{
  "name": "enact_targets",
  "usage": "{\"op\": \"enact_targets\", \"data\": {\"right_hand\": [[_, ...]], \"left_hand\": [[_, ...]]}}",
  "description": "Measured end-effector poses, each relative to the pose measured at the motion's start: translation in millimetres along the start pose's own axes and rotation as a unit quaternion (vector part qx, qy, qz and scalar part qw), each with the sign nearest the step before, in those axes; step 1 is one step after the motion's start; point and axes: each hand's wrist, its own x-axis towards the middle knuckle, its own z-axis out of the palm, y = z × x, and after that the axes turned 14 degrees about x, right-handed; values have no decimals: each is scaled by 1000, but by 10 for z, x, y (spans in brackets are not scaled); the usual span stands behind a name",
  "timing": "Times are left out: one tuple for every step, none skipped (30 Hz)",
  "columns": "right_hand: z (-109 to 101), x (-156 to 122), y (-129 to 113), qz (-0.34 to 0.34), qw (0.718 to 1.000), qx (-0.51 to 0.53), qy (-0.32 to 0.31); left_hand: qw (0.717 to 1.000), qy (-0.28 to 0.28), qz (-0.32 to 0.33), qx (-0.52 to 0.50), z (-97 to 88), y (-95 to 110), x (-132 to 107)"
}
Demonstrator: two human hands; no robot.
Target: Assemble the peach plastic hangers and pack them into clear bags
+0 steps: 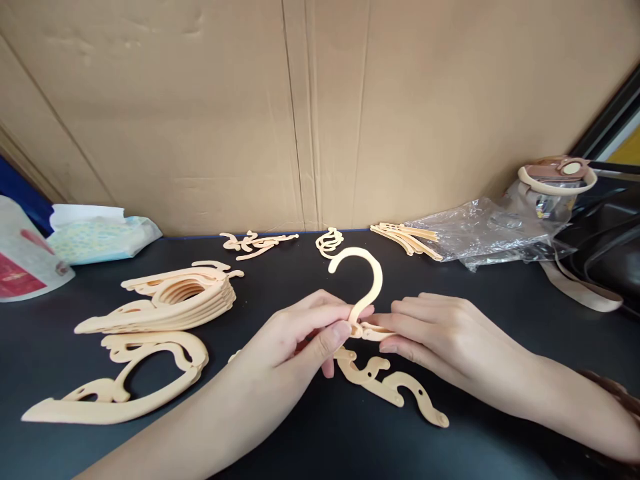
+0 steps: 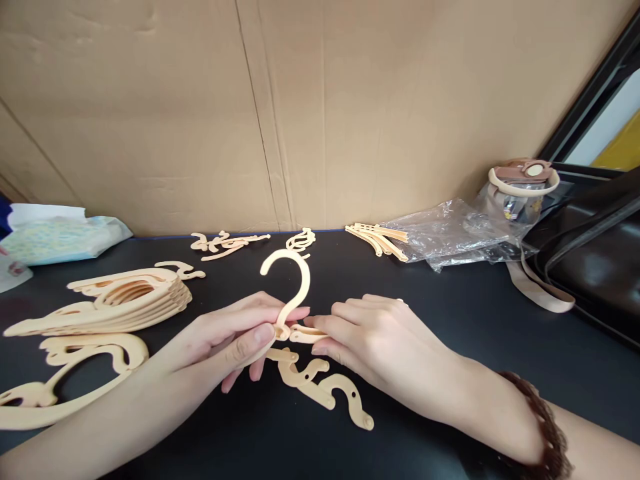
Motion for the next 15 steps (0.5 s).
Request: {"op": "enact_targets", "data": {"right_hand": [[-10,4,13,-8,1000,-13,-1],[-21,9,23,-14,1000,-24,-5],[-30,14,31,-17,999,-32,-11],[-38,19,37,-20,999,-36,-19],[-45,22,40,-23,999,-38,-27],[-50,24,41,-25,998,-38,-32],[-54,24,39,-27,998,-39,-33],[-56,23,36,-30,998,-38,-32],[-59,20,32,-30,999,-32,-29],[-61,18,26,-28,999,-22,-27],[-62,14,19,-24,999,-9,-25],[-64,11,12,-19,999,7,-28],[-66,7,4,-13,999,24,-32],[-68,3,-5,-8,999,40,-34],[-70,-1,-13,-4,998,51,-36]], "left_hand": [[1000,-16,2,-12,-4,-5,2],[999,-32,3,-23,-6,-12,4],[998,-48,3,-30,-8,-18,5],[997,-63,2,-33,-9,-25,4],[996,-77,-2,-33,-9,-32,1],[996,-89,-5,-30,-8,-39,-2],[995,-98,-7,-24,-6,-45,-6],[994,-103,-7,-19,-4,-50,-11],[994,-104,-5,-14,-1,-54,-15],[995,-103,-2,-10,1,-56,-19],[995,-101,2,-6,1,-54,-23],[995,-97,3,-4,-1,-48,-26],[995,-95,0,-5,-4,-39,-27],[995,-97,-5,-9,-8,-26,-26],[994,-103,-13,-16,-13,-11,-24]]}}
